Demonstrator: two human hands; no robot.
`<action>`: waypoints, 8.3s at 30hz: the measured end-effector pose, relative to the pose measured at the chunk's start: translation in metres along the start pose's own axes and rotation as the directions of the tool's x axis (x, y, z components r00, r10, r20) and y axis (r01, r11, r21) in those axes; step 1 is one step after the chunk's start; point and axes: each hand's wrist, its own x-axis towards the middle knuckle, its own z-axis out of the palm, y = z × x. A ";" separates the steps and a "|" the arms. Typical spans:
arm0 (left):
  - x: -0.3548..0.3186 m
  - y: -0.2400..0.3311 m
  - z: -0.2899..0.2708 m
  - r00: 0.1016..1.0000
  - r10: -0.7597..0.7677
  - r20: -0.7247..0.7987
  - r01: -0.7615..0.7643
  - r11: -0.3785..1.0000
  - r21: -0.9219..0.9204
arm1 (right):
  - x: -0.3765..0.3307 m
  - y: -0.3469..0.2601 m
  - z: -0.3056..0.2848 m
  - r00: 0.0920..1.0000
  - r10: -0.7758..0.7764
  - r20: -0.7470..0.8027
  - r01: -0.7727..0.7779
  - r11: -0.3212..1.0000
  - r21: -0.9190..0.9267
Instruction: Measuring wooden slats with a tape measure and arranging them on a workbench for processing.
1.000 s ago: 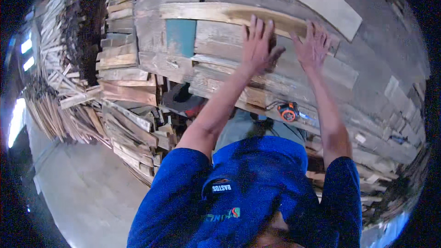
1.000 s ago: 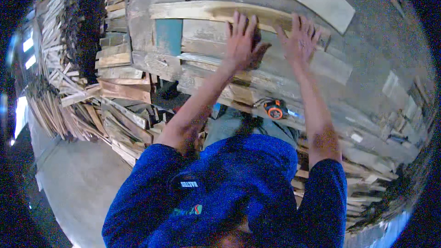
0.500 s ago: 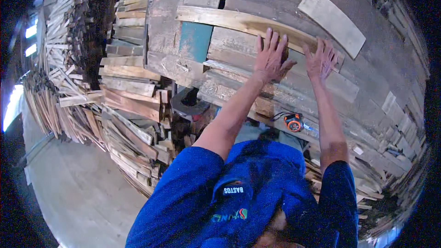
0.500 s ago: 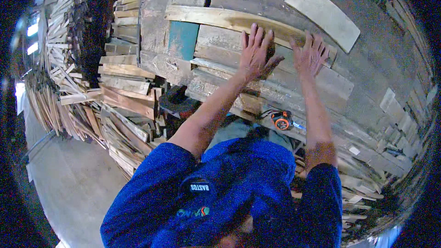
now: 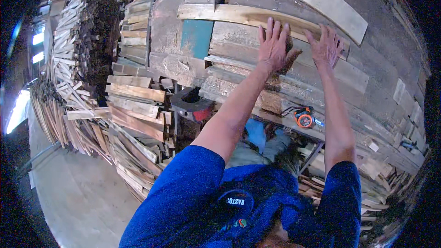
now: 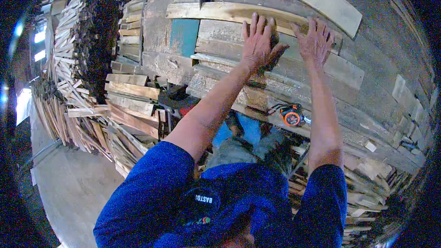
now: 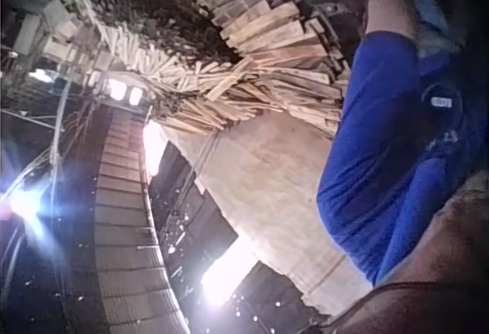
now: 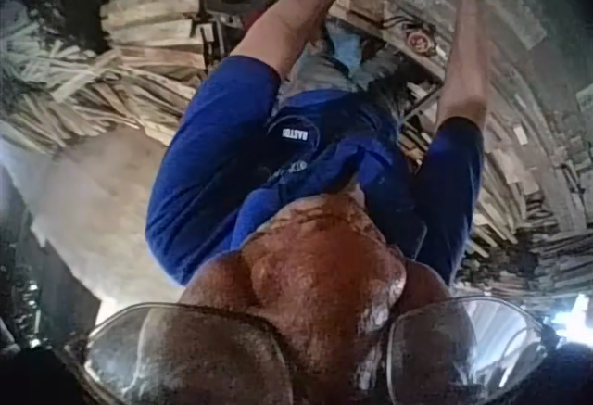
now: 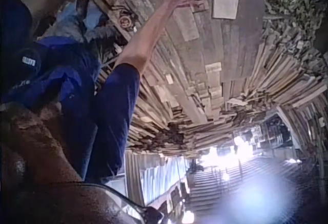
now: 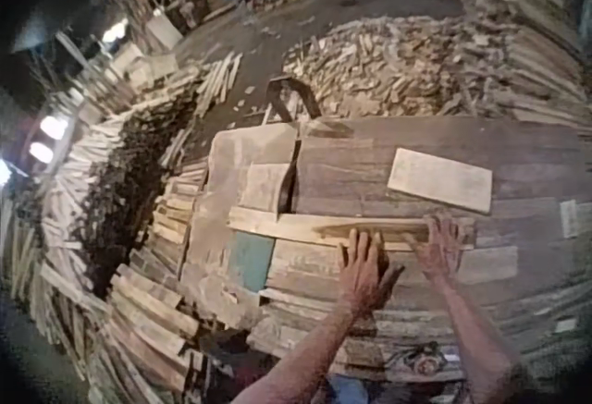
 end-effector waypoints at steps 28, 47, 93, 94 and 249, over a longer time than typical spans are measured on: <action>0.002 -0.013 0.008 0.998 -0.029 -0.051 0.026 0.998 -0.063 | 0.006 -0.013 -0.003 1.000 -0.026 -0.016 0.027 0.998 0.051; 0.003 -0.295 -0.206 0.973 -0.200 0.119 0.197 0.980 0.033 | 0.007 -0.012 -0.022 0.998 -0.010 0.066 0.001 0.990 0.143; -0.171 -0.141 -0.365 0.487 -0.846 -0.217 0.273 0.383 -0.882 | -0.231 0.173 -0.176 0.705 0.228 0.672 -0.269 0.962 -0.045; -0.230 -0.156 -0.332 0.410 -0.901 -0.140 0.271 0.267 -0.925 | -0.275 0.186 -0.185 0.681 0.323 0.658 -0.383 0.922 -0.056; -0.083 0.029 -0.034 0.992 0.015 0.123 -0.001 0.993 -0.116 | -0.099 0.134 -0.043 0.970 0.104 0.221 -0.086 0.992 -0.091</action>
